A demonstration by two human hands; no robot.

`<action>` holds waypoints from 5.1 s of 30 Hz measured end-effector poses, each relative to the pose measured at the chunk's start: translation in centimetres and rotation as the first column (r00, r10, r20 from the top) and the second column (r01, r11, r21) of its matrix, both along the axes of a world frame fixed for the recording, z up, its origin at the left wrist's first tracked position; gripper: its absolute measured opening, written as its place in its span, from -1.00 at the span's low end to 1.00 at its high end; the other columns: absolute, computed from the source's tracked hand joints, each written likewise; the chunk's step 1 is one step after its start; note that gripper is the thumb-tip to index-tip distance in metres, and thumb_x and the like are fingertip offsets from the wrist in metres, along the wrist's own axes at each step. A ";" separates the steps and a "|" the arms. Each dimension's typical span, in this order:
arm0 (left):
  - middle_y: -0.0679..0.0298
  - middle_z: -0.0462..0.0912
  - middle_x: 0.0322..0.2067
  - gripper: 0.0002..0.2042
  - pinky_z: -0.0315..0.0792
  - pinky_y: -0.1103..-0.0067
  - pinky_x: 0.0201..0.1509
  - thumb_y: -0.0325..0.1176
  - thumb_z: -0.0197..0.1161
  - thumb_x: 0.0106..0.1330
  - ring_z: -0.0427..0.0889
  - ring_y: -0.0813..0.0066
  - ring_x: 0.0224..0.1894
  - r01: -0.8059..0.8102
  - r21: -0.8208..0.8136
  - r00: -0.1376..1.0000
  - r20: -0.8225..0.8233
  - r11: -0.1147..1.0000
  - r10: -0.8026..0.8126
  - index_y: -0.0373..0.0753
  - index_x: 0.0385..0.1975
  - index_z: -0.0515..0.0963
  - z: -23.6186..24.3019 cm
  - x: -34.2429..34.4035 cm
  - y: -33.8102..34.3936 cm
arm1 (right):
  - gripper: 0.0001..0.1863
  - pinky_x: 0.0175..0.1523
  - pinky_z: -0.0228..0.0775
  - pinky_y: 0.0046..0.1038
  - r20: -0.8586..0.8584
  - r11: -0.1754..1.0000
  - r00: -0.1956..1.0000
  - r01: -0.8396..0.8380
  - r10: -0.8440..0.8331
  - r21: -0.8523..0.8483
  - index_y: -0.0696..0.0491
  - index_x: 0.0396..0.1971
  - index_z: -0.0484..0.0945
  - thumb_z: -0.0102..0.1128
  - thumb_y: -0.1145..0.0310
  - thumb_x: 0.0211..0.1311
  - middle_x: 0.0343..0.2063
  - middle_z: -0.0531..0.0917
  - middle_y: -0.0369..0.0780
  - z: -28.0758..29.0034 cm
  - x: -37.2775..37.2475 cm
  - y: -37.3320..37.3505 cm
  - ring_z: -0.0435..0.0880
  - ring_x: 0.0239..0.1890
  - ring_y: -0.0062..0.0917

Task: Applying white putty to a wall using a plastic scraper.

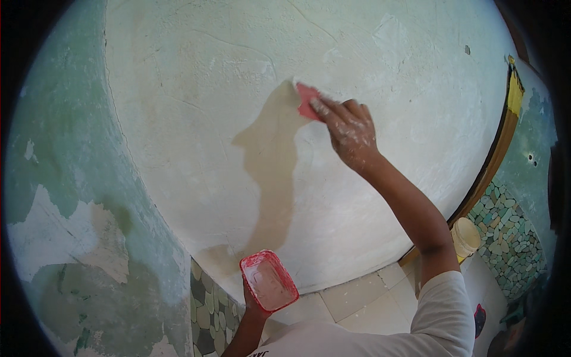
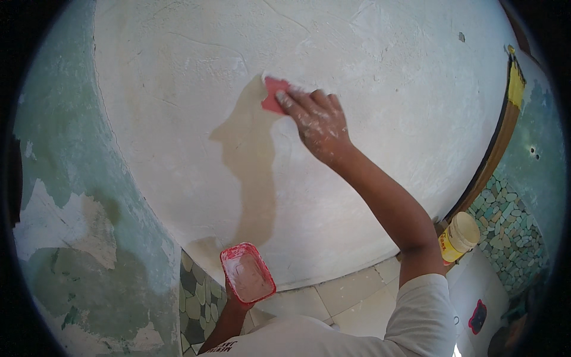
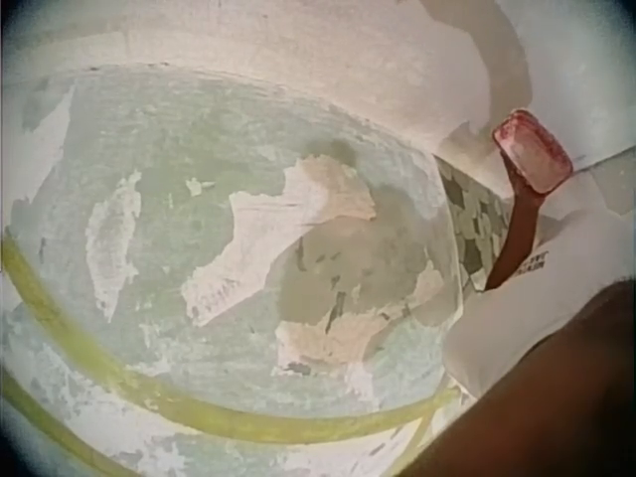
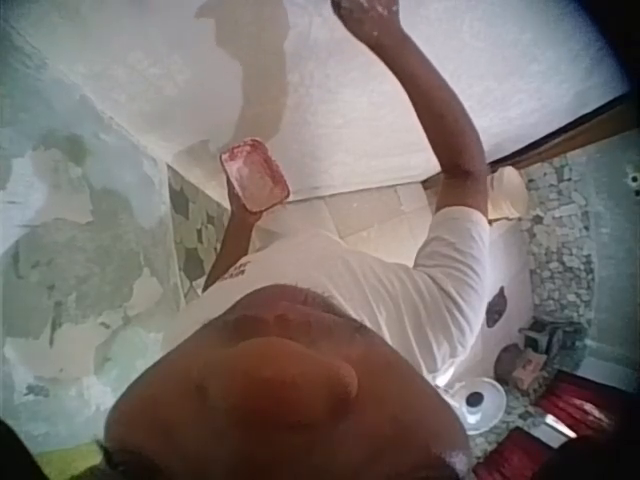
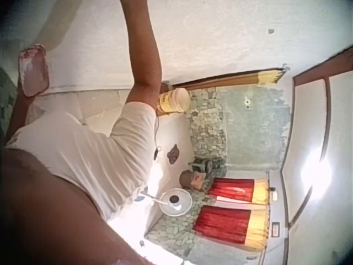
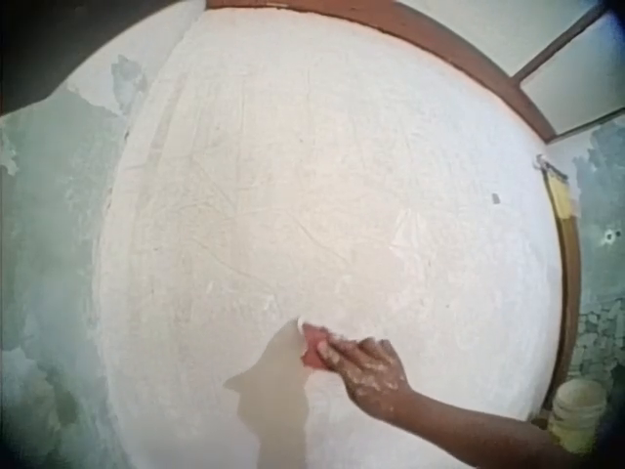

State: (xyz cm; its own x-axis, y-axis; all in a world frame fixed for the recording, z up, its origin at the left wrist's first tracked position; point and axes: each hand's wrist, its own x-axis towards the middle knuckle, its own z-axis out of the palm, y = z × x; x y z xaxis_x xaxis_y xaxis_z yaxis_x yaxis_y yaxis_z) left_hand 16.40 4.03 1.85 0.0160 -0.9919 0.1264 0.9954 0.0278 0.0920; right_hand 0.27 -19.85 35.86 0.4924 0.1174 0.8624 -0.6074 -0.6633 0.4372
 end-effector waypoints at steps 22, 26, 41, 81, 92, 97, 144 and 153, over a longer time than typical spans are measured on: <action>0.27 0.54 0.17 -0.47 0.37 0.11 0.28 0.13 -0.02 0.41 0.52 0.17 0.19 0.005 0.059 1.000 0.024 0.998 -0.006 -0.03 0.24 0.42 -0.4 0.3 -0.3 | -0.46 -0.14 0.33 -0.40 -0.185 0.997 0.981 -0.059 0.050 -0.042 -0.04 0.10 0.58 0.22 0.58 0.02 0.01 0.65 -0.28 -1.6 0.4 -0.8 0.53 -0.18 -0.43; 0.27 0.54 0.17 -0.48 0.38 0.12 0.27 0.13 -0.03 0.42 0.53 0.17 0.18 0.016 0.013 1.000 0.027 1.000 -0.017 -0.04 0.24 0.42 -0.2 0.2 -0.2 | -0.49 -0.15 0.34 -0.39 -0.163 0.994 0.984 -0.086 0.075 -0.060 -0.03 0.06 0.61 0.23 0.58 0.02 -0.01 0.66 -0.27 -0.7 0.4 0.2 0.55 -0.18 -0.44; 0.27 0.53 0.17 -0.45 0.38 0.12 0.27 0.16 -0.03 0.42 0.51 0.19 0.20 -0.014 0.005 0.998 0.064 1.000 0.014 -0.04 0.26 0.39 -0.1 0.3 -0.3 | -0.47 -0.06 0.38 -0.39 -0.218 0.996 0.973 -0.087 0.079 -0.028 -0.13 0.08 0.60 0.25 0.55 0.03 0.03 0.63 -0.35 0.6 0.6 0.2 0.56 -0.10 -0.42; 0.26 0.49 0.22 -0.38 0.31 0.05 0.31 0.24 -0.08 0.39 0.47 0.14 0.24 -0.043 0.042 0.998 0.055 0.998 0.040 -0.02 0.30 0.35 -2.4 0.6 -1.8 | -0.50 -0.02 0.38 -0.33 0.028 0.976 0.999 -0.022 0.029 -0.215 -0.10 0.07 0.60 0.26 0.53 0.07 0.03 0.66 -0.23 3.8 2.6 -3.5 0.64 -0.06 -0.36; 0.27 0.56 0.13 -0.50 0.44 0.14 0.22 0.12 -0.02 0.43 0.55 0.20 0.16 -0.061 0.049 0.994 0.095 0.997 0.056 -0.03 0.23 0.42 0.5 0.3 -1.2 | -0.57 -0.14 0.30 -0.30 -0.194 0.967 0.966 -0.201 0.170 -0.155 -0.06 0.00 0.64 0.27 0.48 0.04 -0.10 0.69 -0.25 -0.4 5.0 1.3 0.63 -0.21 -0.46; 0.27 0.53 0.17 -0.43 0.38 0.07 0.25 0.19 -0.03 0.39 0.52 0.17 0.19 -0.089 0.053 0.990 0.114 0.995 0.083 -0.03 0.26 0.39 -1.3 0.9 -1.6 | -0.62 -0.23 0.25 -0.34 0.147 0.944 0.984 -0.048 0.101 -0.326 -0.12 -0.10 0.65 0.27 0.47 0.01 -0.19 0.71 -0.31 7.0 3.4 0.1 0.59 -0.31 -0.48; 0.26 0.48 0.22 -0.36 0.33 0.02 0.29 0.25 -0.01 0.35 0.47 0.14 0.24 -0.065 0.041 0.991 0.120 0.997 0.060 0.00 0.31 0.34 -1.5 0.2 -1.5 | -0.52 -0.18 0.28 -0.35 -0.123 0.972 0.968 -0.227 0.219 -0.059 -0.08 0.04 0.61 0.28 0.50 0.04 -0.07 0.70 -0.25 -1.8 5.8 0.2 0.59 -0.22 -0.44; 0.27 0.51 0.18 -0.50 0.38 0.16 0.28 0.10 -0.04 0.44 0.50 0.21 0.21 -0.086 0.088 0.996 0.012 0.992 0.085 -0.04 0.25 0.39 -1.1 0.4 -0.8 | -0.55 -0.17 0.29 -0.33 0.171 0.975 0.971 -0.138 0.168 -0.175 -0.12 0.00 0.63 0.24 0.50 0.05 -0.07 0.70 -0.25 4.0 3.0 -0.8 0.60 -0.15 -0.41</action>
State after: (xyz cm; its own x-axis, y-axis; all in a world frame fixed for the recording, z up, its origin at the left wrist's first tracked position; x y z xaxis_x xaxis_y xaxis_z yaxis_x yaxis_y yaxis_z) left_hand 16.82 3.19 0.71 0.1006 -0.9942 0.0392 0.9889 0.1042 0.1059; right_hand 3.28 -20.69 39.86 0.2926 0.3229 0.9001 -0.5843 -0.6848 0.4355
